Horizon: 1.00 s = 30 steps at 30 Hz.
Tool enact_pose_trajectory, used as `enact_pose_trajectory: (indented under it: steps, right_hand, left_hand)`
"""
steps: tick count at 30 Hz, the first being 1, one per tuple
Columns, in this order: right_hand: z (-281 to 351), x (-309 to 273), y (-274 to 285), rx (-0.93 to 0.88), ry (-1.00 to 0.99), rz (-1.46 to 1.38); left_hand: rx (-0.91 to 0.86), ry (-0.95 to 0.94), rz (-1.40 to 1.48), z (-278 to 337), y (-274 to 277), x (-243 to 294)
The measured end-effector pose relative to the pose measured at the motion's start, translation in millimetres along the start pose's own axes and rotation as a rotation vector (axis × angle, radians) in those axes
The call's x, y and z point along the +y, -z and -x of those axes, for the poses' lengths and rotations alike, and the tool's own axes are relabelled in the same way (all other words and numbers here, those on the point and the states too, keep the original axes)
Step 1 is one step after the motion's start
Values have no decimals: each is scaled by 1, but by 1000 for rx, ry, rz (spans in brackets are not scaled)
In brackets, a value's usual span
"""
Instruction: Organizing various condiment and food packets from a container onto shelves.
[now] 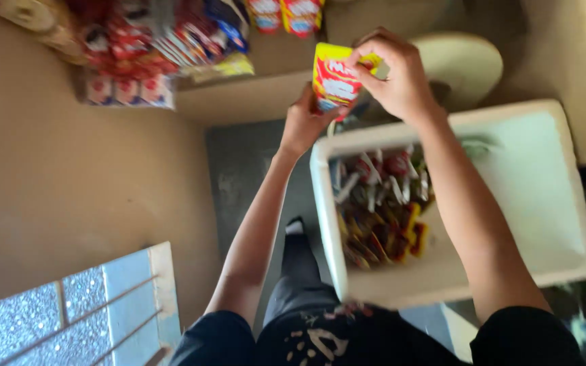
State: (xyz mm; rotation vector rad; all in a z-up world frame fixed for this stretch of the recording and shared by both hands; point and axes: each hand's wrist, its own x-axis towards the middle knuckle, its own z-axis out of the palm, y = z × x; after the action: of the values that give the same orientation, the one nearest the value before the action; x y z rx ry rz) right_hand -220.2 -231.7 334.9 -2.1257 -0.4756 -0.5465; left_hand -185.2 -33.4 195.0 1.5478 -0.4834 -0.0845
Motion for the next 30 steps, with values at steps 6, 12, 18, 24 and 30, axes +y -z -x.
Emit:
enact_pose_trajectory:
  steps: [6,12,18,24,30]
  right_hand:
    - [89,-28,104,-186,86,89]
    - [253,62,186,-596,-777,16]
    - [368,125,195,-657,-671,282]
    - [427,209,128,-676,-412,31]
    - [427,227,81,-452,-257,149]
  left_hand:
    - [-216,239,-114,82,-118,9]
    - [-325,289,-105,182,-245,-64]
    - [-502,337,-190,259,-310,-102]
    - [-562,202,-465,274,-337,-152]
    - [-498,219,-587,275,-349,-172]
